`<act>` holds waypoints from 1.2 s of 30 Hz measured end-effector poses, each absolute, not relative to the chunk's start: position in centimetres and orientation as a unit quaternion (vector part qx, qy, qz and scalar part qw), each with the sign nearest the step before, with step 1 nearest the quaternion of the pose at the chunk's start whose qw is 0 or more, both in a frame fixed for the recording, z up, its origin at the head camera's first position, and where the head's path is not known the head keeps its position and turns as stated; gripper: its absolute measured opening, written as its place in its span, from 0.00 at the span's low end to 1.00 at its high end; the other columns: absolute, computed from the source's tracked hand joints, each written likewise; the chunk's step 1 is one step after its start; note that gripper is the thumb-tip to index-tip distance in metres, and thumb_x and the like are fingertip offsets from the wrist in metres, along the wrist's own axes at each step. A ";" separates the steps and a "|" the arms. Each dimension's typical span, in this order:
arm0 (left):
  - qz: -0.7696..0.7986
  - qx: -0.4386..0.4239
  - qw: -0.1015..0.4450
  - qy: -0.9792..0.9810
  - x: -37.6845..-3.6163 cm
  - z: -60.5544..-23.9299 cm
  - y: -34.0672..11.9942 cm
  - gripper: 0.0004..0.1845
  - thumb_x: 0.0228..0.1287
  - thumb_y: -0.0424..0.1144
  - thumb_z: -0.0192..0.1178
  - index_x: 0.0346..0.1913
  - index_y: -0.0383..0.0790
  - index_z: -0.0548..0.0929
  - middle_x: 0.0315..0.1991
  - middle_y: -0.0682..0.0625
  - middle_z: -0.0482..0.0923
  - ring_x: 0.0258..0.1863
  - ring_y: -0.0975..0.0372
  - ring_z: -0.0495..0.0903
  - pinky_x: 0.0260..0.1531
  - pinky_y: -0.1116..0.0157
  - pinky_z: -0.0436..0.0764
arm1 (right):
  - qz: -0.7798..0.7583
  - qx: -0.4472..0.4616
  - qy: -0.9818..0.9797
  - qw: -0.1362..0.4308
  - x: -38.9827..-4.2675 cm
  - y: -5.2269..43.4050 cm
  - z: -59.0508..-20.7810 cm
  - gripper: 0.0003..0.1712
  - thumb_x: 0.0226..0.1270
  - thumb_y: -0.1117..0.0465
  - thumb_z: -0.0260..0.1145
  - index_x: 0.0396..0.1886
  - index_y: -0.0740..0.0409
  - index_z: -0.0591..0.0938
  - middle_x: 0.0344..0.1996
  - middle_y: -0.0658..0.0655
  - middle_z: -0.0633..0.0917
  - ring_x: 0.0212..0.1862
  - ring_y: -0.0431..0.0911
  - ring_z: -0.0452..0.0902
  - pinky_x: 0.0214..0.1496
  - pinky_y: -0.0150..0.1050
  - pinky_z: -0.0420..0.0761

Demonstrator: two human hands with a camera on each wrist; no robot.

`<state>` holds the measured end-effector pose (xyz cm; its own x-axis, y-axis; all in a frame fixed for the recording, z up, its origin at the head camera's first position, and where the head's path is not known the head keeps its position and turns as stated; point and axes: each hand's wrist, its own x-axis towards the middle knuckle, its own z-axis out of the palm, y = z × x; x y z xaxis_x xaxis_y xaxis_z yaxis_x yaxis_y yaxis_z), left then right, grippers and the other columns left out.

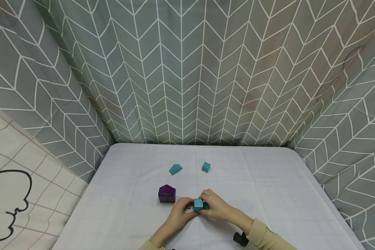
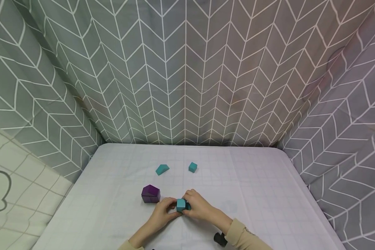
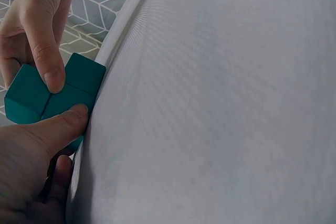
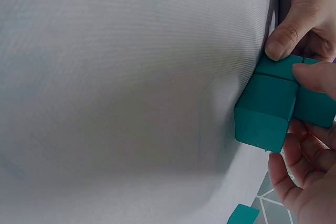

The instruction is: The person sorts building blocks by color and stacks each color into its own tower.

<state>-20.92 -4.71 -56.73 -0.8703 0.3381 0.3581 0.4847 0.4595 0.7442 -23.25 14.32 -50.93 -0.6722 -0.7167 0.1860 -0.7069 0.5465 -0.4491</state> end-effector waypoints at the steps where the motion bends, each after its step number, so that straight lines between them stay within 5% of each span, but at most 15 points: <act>1: -0.461 -0.241 0.078 -0.851 -20.9 -56.7 -4.7 0.18 0.45 0.43 0.68 0.41 0.43 0.78 0.33 0.59 0.75 0.32 0.66 0.72 0.33 0.73 0.74 | -0.251 -0.406 0.879 0.007 -23.2 14.3 -51.0 0.15 0.48 0.58 0.70 0.36 0.57 0.78 0.33 0.45 0.75 0.36 0.36 0.65 0.38 0.26 0.71; 20: -0.468 -0.254 0.091 -0.841 -21.0 -56.9 -4.8 0.18 0.44 0.41 0.68 0.41 0.43 0.78 0.34 0.58 0.76 0.34 0.67 0.73 0.34 0.73 0.75 | -0.262 -0.412 0.872 0.019 -23.8 14.1 -48.4 0.26 0.47 0.51 0.70 0.42 0.61 0.76 0.38 0.52 0.75 0.42 0.43 0.67 0.43 0.31 0.72; 36: -0.474 -0.248 0.081 -0.841 -21.0 -56.9 -4.7 0.18 0.44 0.40 0.69 0.41 0.40 0.78 0.36 0.56 0.77 0.35 0.69 0.72 0.35 0.73 0.76 | -0.283 -0.403 0.865 -0.091 -28.3 14.1 -42.9 0.25 0.47 0.53 0.71 0.43 0.60 0.76 0.39 0.54 0.76 0.42 0.43 0.69 0.42 0.35 0.74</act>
